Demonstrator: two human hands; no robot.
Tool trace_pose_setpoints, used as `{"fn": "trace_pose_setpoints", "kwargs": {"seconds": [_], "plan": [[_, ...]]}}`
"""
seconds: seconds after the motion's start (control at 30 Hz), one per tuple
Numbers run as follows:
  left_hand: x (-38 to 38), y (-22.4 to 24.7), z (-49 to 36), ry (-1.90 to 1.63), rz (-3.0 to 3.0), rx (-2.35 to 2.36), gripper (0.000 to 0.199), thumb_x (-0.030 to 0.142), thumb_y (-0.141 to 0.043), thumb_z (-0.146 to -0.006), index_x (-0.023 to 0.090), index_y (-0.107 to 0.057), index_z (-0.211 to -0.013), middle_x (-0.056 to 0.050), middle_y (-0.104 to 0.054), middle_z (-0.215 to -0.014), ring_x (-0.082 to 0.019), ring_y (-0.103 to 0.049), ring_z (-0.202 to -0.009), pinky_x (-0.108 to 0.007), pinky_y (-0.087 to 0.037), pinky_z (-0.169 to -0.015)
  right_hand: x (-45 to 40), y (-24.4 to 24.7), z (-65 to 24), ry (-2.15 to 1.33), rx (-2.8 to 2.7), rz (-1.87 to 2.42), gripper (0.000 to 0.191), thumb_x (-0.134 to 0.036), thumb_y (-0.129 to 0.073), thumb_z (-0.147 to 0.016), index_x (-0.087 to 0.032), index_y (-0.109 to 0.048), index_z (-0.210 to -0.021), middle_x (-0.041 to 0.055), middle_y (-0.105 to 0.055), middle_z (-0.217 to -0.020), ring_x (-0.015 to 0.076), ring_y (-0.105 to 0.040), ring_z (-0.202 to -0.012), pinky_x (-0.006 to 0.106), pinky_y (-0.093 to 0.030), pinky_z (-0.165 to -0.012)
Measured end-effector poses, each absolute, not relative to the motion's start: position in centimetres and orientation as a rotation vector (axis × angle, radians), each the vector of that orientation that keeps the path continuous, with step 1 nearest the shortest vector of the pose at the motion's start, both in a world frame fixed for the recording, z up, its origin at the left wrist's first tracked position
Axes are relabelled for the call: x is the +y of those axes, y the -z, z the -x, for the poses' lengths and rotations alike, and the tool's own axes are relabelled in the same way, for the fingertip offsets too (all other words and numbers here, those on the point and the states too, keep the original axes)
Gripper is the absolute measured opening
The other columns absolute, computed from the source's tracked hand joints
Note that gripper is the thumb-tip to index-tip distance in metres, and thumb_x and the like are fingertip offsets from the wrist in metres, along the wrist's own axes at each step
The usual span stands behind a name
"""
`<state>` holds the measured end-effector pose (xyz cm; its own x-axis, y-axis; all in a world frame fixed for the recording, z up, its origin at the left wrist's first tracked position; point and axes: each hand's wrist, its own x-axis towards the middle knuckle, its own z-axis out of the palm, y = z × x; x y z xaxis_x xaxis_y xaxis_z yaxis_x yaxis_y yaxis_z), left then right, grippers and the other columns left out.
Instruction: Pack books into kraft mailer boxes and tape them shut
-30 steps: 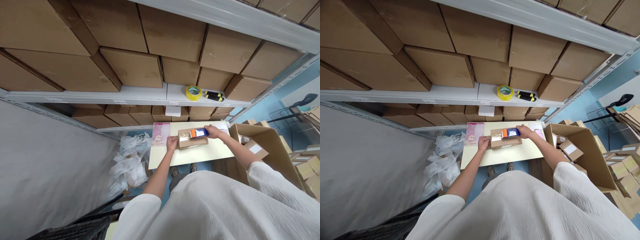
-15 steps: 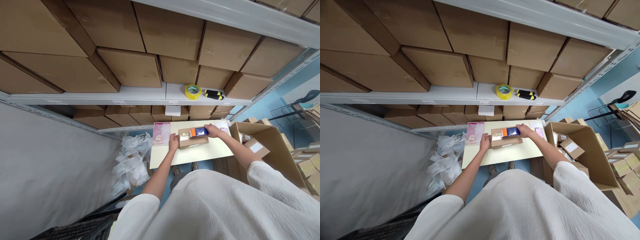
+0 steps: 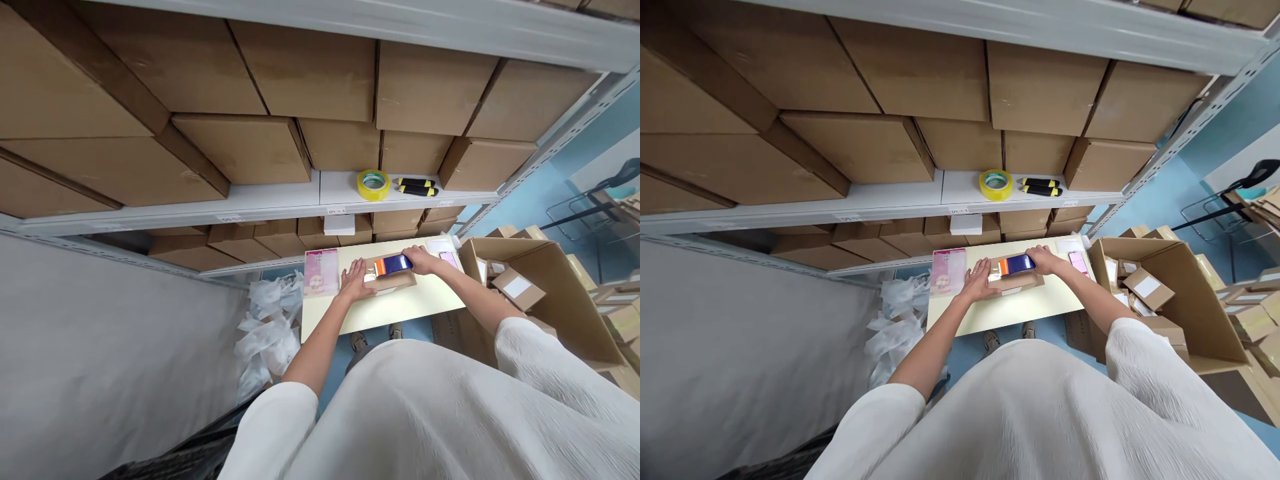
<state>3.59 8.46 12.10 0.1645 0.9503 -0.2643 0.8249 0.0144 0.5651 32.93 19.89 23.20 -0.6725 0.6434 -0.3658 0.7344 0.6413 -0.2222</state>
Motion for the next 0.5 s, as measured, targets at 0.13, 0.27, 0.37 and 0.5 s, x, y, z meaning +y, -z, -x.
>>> {"fn": "trace_pose_setpoints", "kwargs": {"seconds": [0.13, 0.27, 0.37, 0.5], "plan": [[8.5, -12.1, -3.4, -0.217, -1.816, 1.696, 0.134, 0.059, -0.090, -0.073, 0.028, -0.013, -0.177, -0.018, -0.011, -0.186, -0.041, -0.004, -0.173, -0.064, -0.007, -0.136, 20.5, -24.3, -34.3, 0.475, 2.580, -1.098, 0.031, -0.014, -0.067, -0.084, -0.022, -0.058, -0.112, 0.0151, -0.071, -0.119, 0.0350, -0.058, -0.112, 0.043, -0.037, -0.098], [8.5, -12.4, -3.3, -0.170, -1.815, 1.693, 0.133, 0.065, -0.087, -0.075, 0.027, -0.012, -0.177, -0.019, -0.008, -0.186, -0.040, -0.003, -0.173, -0.065, -0.004, -0.135, 21.4, -25.0, -37.8, 0.440, 2.537, -1.143, 0.032, -0.011, -0.066, -0.082, -0.022, -0.060, -0.111, 0.0172, -0.072, -0.117, 0.0370, -0.058, -0.111, 0.045, -0.037, -0.098], [8.5, -12.5, -3.2, -0.158, -1.817, 1.705, 0.132, 0.066, -0.086, -0.074, 0.027, -0.013, -0.177, -0.019, -0.009, -0.186, -0.040, -0.003, -0.173, -0.065, -0.005, -0.135, 21.9, -24.8, -40.7, 0.428, 2.528, -1.182, 0.036, -0.009, -0.067, -0.079, -0.022, -0.061, -0.111, 0.0174, -0.071, -0.117, 0.0380, -0.057, -0.112, 0.046, -0.036, -0.099], [8.5, -12.8, -3.1, -0.142, -1.822, 1.720, 0.131, 0.065, -0.087, -0.074, 0.027, -0.015, -0.176, -0.019, -0.011, -0.186, -0.041, -0.004, -0.173, -0.064, -0.007, -0.135, 22.0, -24.0, -42.7, 0.448, 2.545, -1.190, 0.038, -0.007, -0.068, -0.077, -0.021, -0.062, -0.111, 0.0173, -0.071, -0.118, 0.0382, -0.057, -0.113, 0.046, -0.036, -0.099]]}}
